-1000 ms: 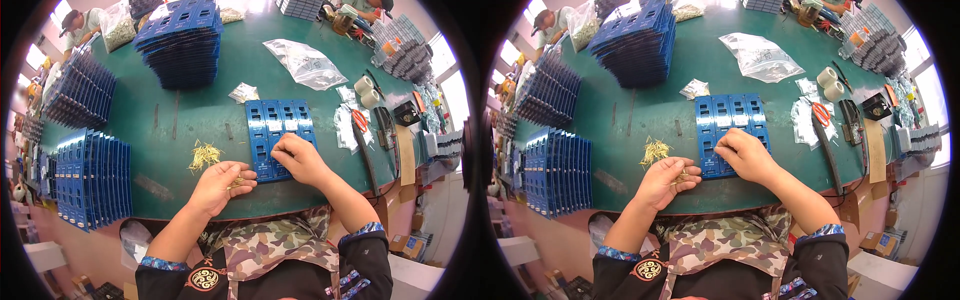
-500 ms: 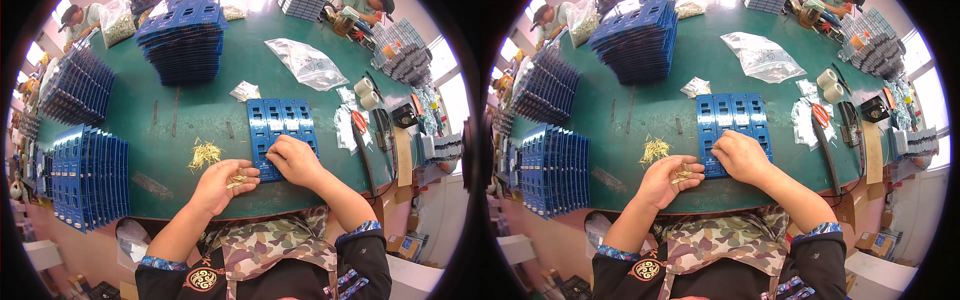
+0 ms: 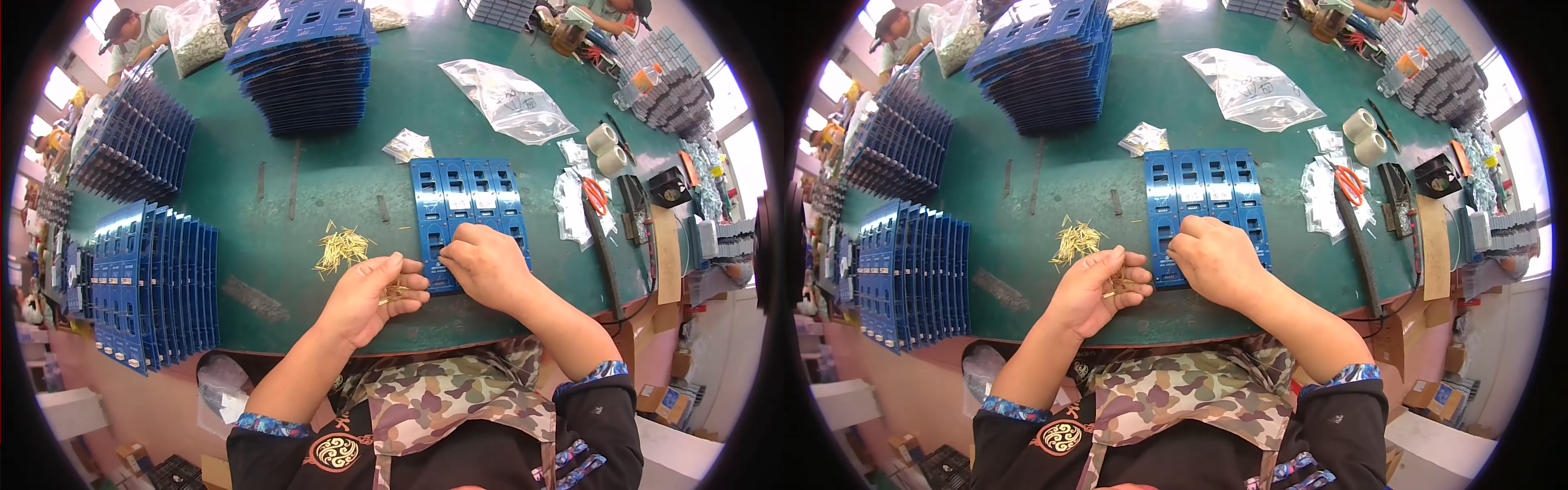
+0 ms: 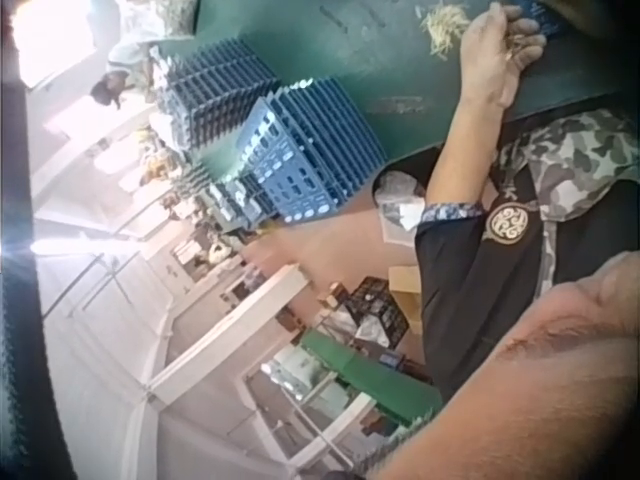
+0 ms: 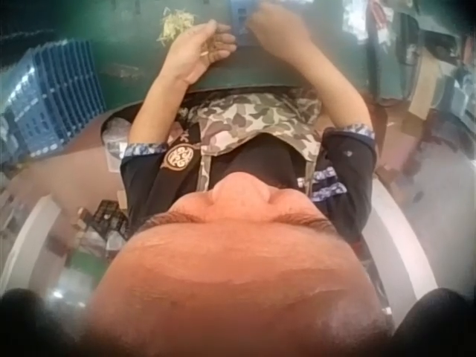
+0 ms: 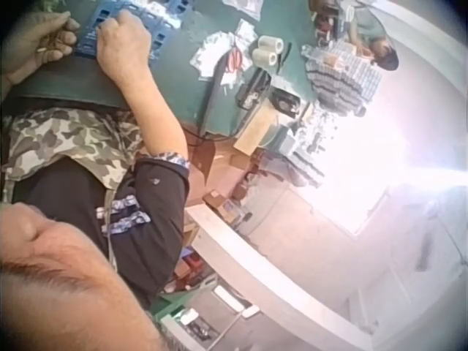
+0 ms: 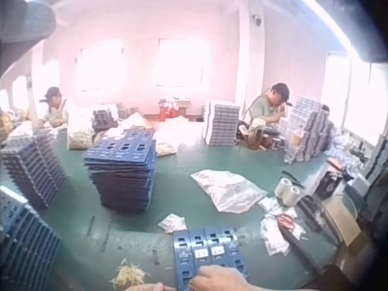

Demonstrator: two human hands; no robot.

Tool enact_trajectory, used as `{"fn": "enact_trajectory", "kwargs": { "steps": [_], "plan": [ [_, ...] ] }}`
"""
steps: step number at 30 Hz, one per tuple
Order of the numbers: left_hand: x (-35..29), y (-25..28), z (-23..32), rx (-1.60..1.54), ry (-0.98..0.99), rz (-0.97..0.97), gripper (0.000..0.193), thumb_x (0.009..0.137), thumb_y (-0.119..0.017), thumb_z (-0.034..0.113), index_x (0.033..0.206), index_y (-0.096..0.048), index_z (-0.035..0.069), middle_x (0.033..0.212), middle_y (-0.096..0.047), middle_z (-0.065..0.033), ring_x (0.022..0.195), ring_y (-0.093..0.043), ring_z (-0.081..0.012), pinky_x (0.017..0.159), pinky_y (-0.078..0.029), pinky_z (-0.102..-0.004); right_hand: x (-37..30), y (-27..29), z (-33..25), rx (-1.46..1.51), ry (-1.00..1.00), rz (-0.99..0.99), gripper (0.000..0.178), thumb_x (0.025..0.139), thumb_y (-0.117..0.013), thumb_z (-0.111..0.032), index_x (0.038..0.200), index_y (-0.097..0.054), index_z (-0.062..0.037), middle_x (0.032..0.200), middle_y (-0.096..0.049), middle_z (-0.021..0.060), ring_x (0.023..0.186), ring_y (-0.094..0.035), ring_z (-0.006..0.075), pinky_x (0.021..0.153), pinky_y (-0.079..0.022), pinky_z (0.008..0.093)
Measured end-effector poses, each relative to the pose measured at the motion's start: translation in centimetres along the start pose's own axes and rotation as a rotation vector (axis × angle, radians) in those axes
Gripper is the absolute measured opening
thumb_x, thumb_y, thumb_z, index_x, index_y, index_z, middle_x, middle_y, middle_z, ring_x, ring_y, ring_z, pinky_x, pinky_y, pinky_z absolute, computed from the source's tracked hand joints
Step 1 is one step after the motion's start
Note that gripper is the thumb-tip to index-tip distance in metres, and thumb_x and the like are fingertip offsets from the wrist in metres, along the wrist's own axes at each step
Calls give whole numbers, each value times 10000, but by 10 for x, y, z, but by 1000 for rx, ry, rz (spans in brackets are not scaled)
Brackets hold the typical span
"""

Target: The person assembles small electrical components by hand, inserting gold connectors and small white components into blue plastic housing units.

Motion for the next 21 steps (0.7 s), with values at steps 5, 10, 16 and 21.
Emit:
{"fn": "enact_trajectory", "kwargs": {
  "steps": [5, 10, 16, 21],
  "plan": [
    [1, 1, -2, -91, -17, -48, 295, 968, -523, 272, 1029, -616, -1, 886, -677, -121, 781, -684, -228, 653, -574, -278, -7, 5, -2, 48, 5, 61, 91, 767, -656, -122, 847, -664, -81, 782, -535, 62, 742, -579, 249, 628, -491, 363],
    [2, 8, -5, -107, -2, -92, 290, 965, -525, 287, 971, -632, 18, 816, -678, -100, 757, -683, -218, 639, -567, -268, -9, 6, -6, -10, 57, 12, 121, 781, -655, -104, 899, -664, -81, 797, -544, 57, 749, -578, 248, 621, -486, 367],
    [2, 0, -11, -99, 61, -182, 308, 950, -550, 326, 863, -623, 40, 685, -637, -58, 617, -641, -178, 524, -502, -237, 5, 19, -11, 436, -44, -2, 161, 830, -630, -84, 982, -659, -42, 874, -585, 89, 818, -601, 268, 685, -492, 358],
    [0, -3, -13, -86, 101, -249, 321, 937, -569, 352, 829, -603, 51, 637, -609, -39, 552, -604, -153, 467, -452, -218, 17, 9, -8, 740, -8, -149, 188, 865, -628, -113, 1027, -648, -20, 911, -601, 109, 865, -607, 262, 754, -486, 337]
  ]
}}
Point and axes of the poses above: each hand's wrist, its own x-axis towards the middle knuckle, its own y-axis out of the back of the hand, z = x × y, the point moved 1 cm from there along x, towards the middle knuckle
